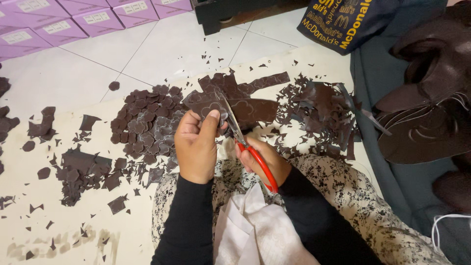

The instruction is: The person sits on the floor and uses red-handled scissors to cut flower-shaped pieces from a dark brown sheet. They hold the sheet with the left hand and cut with the right, placing finished pieces into a growing pile on the left.

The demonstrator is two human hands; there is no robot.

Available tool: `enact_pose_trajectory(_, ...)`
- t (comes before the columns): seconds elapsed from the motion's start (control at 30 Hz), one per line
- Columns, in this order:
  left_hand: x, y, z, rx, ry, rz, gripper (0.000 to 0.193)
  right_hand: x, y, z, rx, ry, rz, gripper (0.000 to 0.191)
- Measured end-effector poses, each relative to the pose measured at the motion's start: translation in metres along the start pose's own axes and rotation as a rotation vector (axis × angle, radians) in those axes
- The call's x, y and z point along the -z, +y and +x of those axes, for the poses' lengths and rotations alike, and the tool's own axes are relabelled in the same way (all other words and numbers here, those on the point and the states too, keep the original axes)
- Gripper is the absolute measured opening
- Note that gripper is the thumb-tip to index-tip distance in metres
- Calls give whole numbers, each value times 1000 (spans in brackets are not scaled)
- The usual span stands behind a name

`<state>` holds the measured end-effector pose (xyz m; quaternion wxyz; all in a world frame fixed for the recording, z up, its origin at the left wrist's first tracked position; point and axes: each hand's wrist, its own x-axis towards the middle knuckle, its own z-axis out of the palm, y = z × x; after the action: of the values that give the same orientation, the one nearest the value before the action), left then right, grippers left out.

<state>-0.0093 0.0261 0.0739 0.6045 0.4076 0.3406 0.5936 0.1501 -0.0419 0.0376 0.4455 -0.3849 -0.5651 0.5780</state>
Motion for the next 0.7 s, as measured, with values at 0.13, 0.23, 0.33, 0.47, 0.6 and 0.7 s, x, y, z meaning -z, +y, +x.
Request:
enact_pose_trajectory(0.13, 0, 0, 0, -8, -8, 2, 6, -1, 3, 0, -12, 32, 6, 45)
enact_pose_trajectory(0.23, 0, 2, -1, -4, -6, -12, 5, -1, 4, -2, -24, 59, 10, 46)
enact_pose_trajectory(0.33, 0, 4, -3, 1, 2, 3, 5, 1, 3, -1, 17, 54, -56, 49)
enact_pose_trajectory(0.47, 4, 9, -2, 8, -6, 27, 5, 3, 1, -1, 38, 34, -61, 53)
enact_pose_trajectory(0.6, 11, 16, -1, 1, -58, -12, 7, 8, -3, -1, 85, 28, -200, 55)
enact_pose_trajectory(0.7, 14, 19, -1, 6, -57, 28, 8, 7, -5, -1, 38, 38, -187, 57)
